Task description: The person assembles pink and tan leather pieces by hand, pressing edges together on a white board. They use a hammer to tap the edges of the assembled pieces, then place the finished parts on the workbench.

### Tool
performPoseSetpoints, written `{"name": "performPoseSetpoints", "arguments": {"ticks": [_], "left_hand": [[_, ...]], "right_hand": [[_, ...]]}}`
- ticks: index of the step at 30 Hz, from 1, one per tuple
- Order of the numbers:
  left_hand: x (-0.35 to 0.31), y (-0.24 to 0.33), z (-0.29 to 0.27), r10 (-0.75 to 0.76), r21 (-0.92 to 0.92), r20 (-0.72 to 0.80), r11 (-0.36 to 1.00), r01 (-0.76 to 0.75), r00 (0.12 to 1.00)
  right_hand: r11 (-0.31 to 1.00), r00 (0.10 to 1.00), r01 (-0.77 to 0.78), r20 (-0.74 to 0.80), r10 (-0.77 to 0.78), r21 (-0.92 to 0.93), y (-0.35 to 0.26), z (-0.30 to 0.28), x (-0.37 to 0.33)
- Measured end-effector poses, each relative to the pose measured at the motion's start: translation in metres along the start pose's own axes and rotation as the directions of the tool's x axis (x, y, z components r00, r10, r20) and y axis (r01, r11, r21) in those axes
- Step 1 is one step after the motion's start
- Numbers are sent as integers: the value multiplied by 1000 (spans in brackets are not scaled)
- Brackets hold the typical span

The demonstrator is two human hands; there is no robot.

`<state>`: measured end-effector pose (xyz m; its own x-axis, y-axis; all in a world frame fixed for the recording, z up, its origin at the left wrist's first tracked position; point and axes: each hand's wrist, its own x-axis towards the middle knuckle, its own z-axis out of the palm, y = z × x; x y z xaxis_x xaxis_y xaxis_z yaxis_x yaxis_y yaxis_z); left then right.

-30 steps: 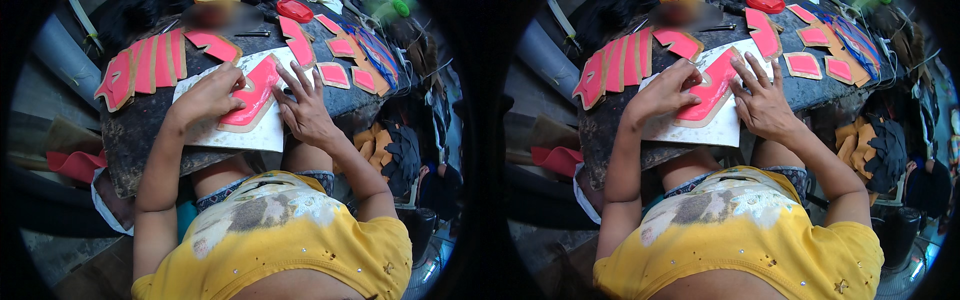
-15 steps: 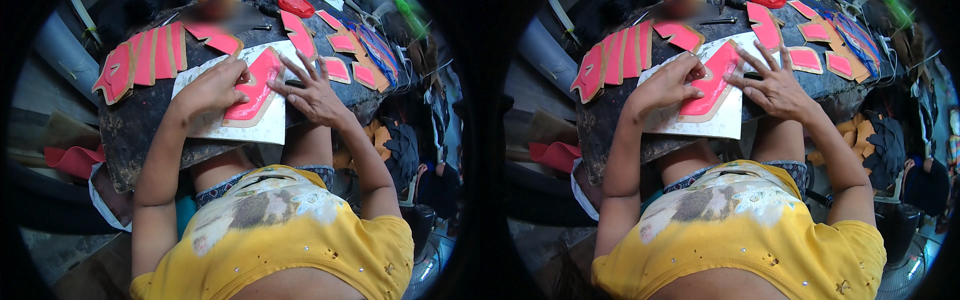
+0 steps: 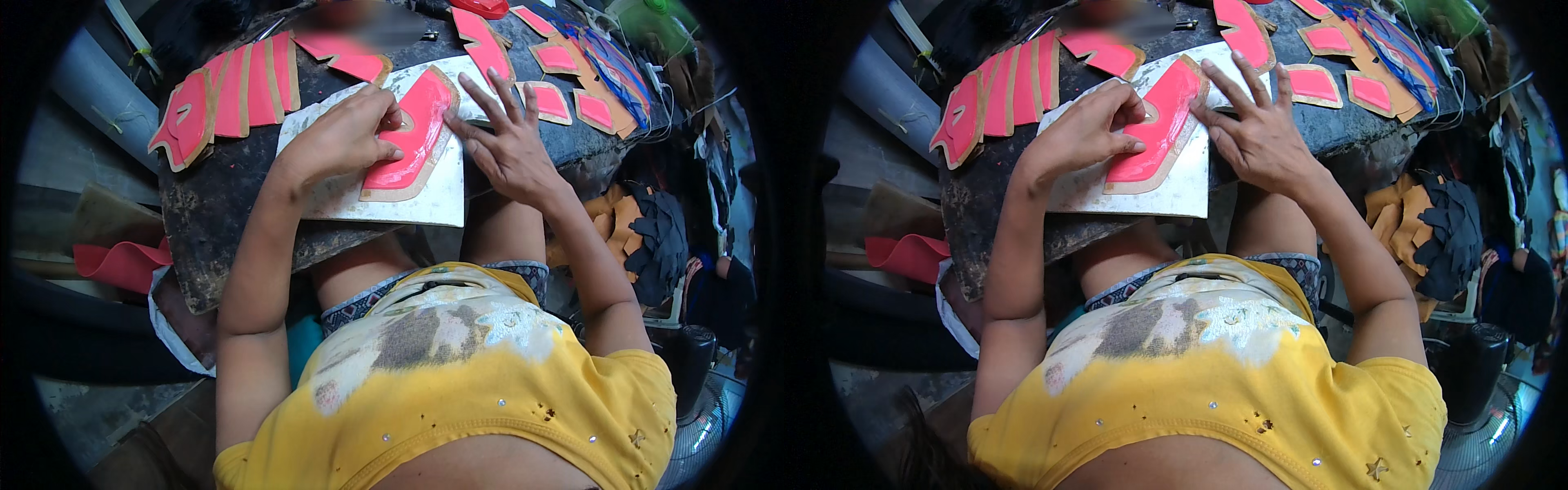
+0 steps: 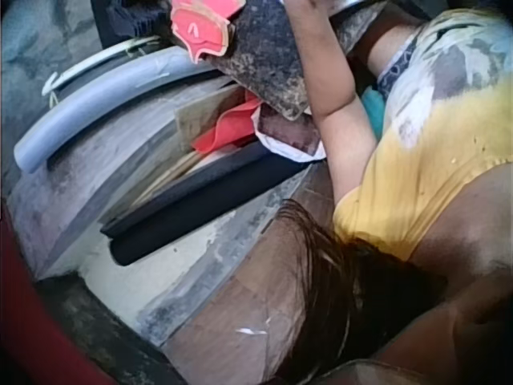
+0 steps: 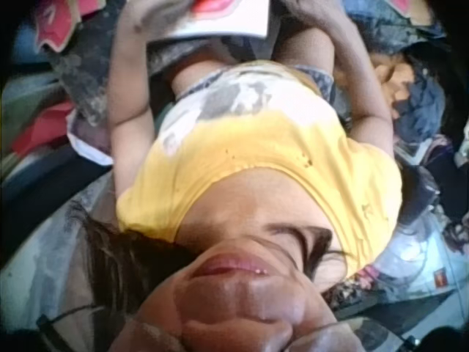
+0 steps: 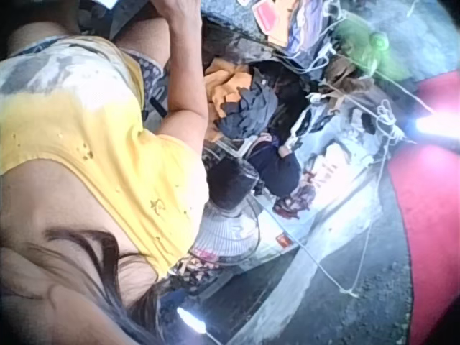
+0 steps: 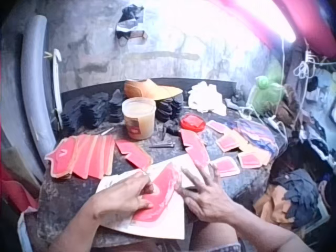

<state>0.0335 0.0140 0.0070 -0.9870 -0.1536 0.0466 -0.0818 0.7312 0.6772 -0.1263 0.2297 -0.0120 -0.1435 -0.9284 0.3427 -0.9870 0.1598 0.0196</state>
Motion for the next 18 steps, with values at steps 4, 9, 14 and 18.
{"name": "performPoseSetpoints", "arguments": {"ticks": [4,9,14,18], "left_hand": [[0,2,-1,8,-54,-3,999,-8,1000],[2,3,0,-34,-126,-24,992,31,999],[4,-2,0,-77,-275,5,959,75,997],[5,-8,4,-60,-297,-26,954,50,998]], "right_hand": [[985,985,170,23,-170,23,-7,0,-4],[957,965,254,26,-260,140,-10,-1,-7],[992,992,124,0,-124,-4,2,6,6],[958,962,239,98,-257,161,-12,7,-13]]}}
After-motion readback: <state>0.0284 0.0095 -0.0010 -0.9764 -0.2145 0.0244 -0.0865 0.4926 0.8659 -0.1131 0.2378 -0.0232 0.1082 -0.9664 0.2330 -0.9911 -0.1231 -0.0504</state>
